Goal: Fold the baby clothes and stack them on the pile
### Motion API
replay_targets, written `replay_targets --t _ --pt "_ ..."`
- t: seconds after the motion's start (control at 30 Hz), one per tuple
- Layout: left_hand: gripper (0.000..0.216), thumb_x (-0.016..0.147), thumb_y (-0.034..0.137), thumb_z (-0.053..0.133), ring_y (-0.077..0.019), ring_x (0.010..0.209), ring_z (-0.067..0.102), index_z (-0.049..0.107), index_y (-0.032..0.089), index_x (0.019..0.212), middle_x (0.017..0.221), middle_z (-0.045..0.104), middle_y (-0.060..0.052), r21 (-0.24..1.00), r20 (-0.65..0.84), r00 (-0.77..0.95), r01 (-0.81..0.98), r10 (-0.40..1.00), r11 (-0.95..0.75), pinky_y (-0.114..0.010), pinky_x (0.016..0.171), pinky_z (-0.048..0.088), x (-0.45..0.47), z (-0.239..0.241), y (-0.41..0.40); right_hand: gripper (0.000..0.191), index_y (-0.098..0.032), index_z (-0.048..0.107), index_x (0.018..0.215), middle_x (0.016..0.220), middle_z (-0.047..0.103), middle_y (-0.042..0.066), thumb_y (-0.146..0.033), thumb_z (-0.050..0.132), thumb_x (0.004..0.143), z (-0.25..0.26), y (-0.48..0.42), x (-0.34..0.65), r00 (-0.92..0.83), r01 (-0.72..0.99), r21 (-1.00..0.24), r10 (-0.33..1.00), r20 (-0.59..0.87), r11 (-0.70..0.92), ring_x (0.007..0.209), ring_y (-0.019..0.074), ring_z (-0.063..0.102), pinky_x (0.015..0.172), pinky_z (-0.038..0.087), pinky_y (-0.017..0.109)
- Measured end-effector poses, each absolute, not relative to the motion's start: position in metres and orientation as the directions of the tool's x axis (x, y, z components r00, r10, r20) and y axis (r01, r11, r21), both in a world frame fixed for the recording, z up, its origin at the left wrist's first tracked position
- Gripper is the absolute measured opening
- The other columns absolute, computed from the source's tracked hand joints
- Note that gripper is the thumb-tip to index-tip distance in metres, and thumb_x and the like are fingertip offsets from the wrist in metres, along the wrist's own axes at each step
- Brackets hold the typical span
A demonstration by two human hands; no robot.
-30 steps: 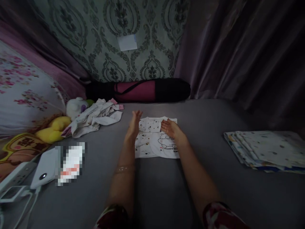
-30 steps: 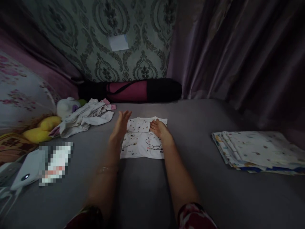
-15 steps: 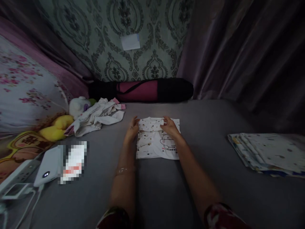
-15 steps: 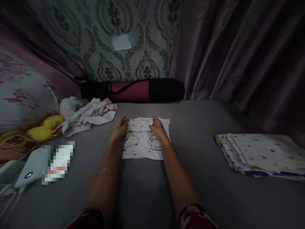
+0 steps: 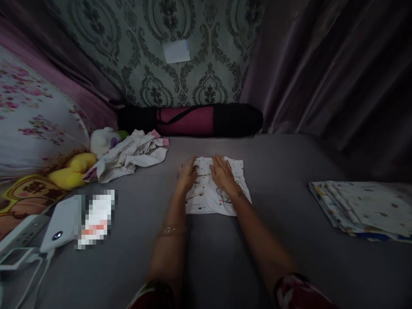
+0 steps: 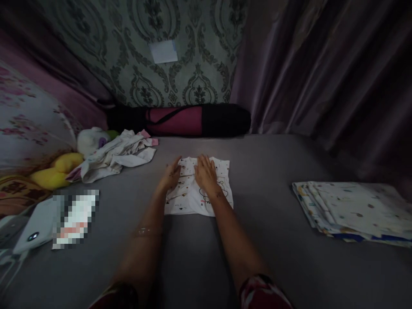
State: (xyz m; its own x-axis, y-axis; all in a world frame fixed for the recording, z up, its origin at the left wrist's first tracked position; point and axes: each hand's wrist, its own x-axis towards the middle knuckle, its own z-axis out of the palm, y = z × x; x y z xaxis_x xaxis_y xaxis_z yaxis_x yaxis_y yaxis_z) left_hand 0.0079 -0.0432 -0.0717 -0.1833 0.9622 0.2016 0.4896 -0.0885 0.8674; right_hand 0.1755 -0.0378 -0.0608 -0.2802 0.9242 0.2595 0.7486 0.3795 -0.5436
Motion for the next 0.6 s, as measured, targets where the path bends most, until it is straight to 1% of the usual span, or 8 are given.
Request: replay_targets --t 0.1,0.17,0.23,0.33,0.43,0.53,0.6 --pt "0.042 0.090 0.020 0.043 -0.0255 0.142 0.035 0.054 0.023 0.131 0.144 0.051 -0.012 0.701 0.254 -0.056 0.698 0.966 -0.144 -0.053 0.119 0.006 0.021 -0.072 -0.045 0.052 -0.010 0.041 0.146 0.156 0.032 0.012 -0.030 0.030 0.099 -0.066 -0.043 0.167 -0.390 0.765 -0.443 0.883 0.261 0.469 0.148 0.0261 0.015 0.120 0.002 0.047" --pt "0.043 0.093 0.025 0.039 -0.0278 0.144 0.031 0.051 0.020 0.134 0.148 0.046 -0.014 0.606 0.200 -0.016 0.787 0.980 -0.111 -0.055 0.118 0.006 0.027 -0.075 -0.045 0.051 -0.015 0.041 0.147 0.156 0.033 0.009 -0.030 0.030 0.100 -0.071 -0.044 0.164 -0.408 0.790 -0.403 0.887 0.217 0.462 0.148 0.0256 0.017 0.120 0.001 0.047" --pt "0.046 0.095 0.030 0.037 -0.0304 0.146 0.025 0.048 0.017 0.138 0.152 0.039 -0.017 0.519 0.106 -0.002 0.853 0.994 -0.053 -0.057 0.117 0.007 0.030 -0.078 -0.044 0.050 -0.020 0.041 0.147 0.156 0.034 0.006 -0.031 0.031 0.100 -0.075 -0.044 0.164 -0.396 0.818 -0.383 0.904 0.163 0.428 0.147 0.0253 0.020 0.119 0.003 0.048" --pt "0.051 0.096 0.032 0.033 -0.0320 0.147 0.020 0.042 0.014 0.143 0.156 0.030 -0.018 0.424 0.022 0.004 0.906 1.000 -0.013 -0.058 0.117 0.011 0.031 -0.080 -0.043 0.050 -0.021 0.042 0.147 0.156 0.034 0.006 -0.032 0.030 0.100 -0.080 -0.043 0.164 -0.384 0.831 -0.375 0.911 0.148 0.411 0.146 0.0259 0.023 0.119 0.004 0.049" --pt "0.052 0.097 0.033 0.030 -0.0320 0.148 0.019 0.040 0.013 0.145 0.157 0.028 -0.018 0.394 0.014 0.017 0.919 1.000 -0.021 -0.059 0.116 0.012 0.030 -0.079 -0.045 0.050 -0.020 0.042 0.147 0.156 0.035 0.007 -0.032 0.029 0.100 -0.081 -0.041 0.164 -0.382 0.828 -0.377 0.910 0.163 0.415 0.146 0.0261 0.023 0.119 0.004 0.049" --pt "0.049 0.097 0.033 0.032 -0.0313 0.147 0.021 0.044 0.017 0.142 0.156 0.031 -0.017 0.407 0.030 0.025 0.913 0.999 -0.035 -0.060 0.116 0.012 0.028 -0.076 -0.047 0.051 -0.021 0.041 0.148 0.156 0.034 0.007 -0.033 0.030 0.100 -0.079 -0.040 0.165 -0.390 0.823 -0.396 0.912 0.130 0.408 0.146 0.0248 0.022 0.119 0.005 0.048" --pt "0.047 0.097 0.035 0.034 -0.0306 0.147 0.022 0.046 0.019 0.140 0.155 0.034 -0.017 0.417 0.073 0.003 0.908 0.997 -0.033 -0.059 0.116 0.011 0.026 -0.075 -0.047 0.052 -0.018 0.038 0.149 0.156 0.033 0.009 -0.035 0.028 0.100 -0.077 -0.039 0.168 -0.372 0.827 -0.405 0.920 0.124 0.389 0.147 0.0243 0.021 0.119 0.005 0.047"
